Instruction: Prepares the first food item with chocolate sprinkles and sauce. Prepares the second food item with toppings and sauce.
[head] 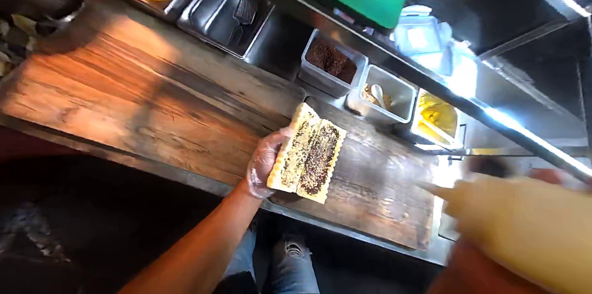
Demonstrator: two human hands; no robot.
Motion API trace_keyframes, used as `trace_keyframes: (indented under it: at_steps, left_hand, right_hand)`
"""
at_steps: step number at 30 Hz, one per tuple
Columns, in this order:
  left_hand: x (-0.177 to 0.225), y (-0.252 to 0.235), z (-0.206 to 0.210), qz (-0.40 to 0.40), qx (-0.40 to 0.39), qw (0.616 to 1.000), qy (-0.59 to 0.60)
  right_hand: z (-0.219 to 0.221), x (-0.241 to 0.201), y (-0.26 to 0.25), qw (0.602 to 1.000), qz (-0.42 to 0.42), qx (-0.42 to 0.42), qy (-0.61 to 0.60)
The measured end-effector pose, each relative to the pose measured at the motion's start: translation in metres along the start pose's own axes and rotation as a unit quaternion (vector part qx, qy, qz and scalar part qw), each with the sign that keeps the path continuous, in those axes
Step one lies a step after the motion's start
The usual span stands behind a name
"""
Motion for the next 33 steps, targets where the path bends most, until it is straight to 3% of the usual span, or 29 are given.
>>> trace_keyframes:
  at_steps: [4,8,11,14,19,23,29,33]
  left_hand:
    - [0.002,-0.005,-0.02,0.033,0.002,0.998,0.051]
    - [-0.017,0.001,-0.036,0.043,-0.06,0.995,0.072]
    - [-0.009,0.002,-0.029,0.041,-0.052,0.994,0.092]
    - [0.001,-0.008,-0.023,0.026,-0.041,0.991,0.127]
    - [-0.011,-0.006,-0.025,0.025,-0.111,0.985,0.128]
    - [-0.008,-0.013,-0.028,0.021,-0.079,0.987,0.139]
    - [-0.007,-0.015,-0.026,0.011,-0.07,0.989,0.128]
    - [-0.01,-0.006,-0.025,0.019,-0.124,0.987,0.104]
  right_hand:
    - [0.024,0.091,0.014,0.998,-0.011,0.062,-0.004]
    - [0.035,0.134,-0.009,0.998,-0.049,0.039,0.011]
    - [0.043,0.126,0.003,1.0,-0.001,0.026,0.002]
    - [0.047,0.105,0.037,0.995,0.066,0.069,-0.012]
    - [0.055,0.103,-0.011,0.999,-0.024,0.021,-0.015]
    - [0.053,0.079,0.021,0.996,0.058,0.034,-0.058]
    - [0.046,0.093,-0.017,0.999,-0.011,0.043,-0.014]
    - [0.048,0.07,0.025,0.995,0.07,0.032,-0.066]
Point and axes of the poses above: each hand's wrist, its own y-axis away from the middle knuckle, its own z-axis out of the palm, x = y × z, the point moved 6 cm from there along -y, towards the middle knuckle, and after that the axes turned 13 degrees about -y, right-handed, at the moved point
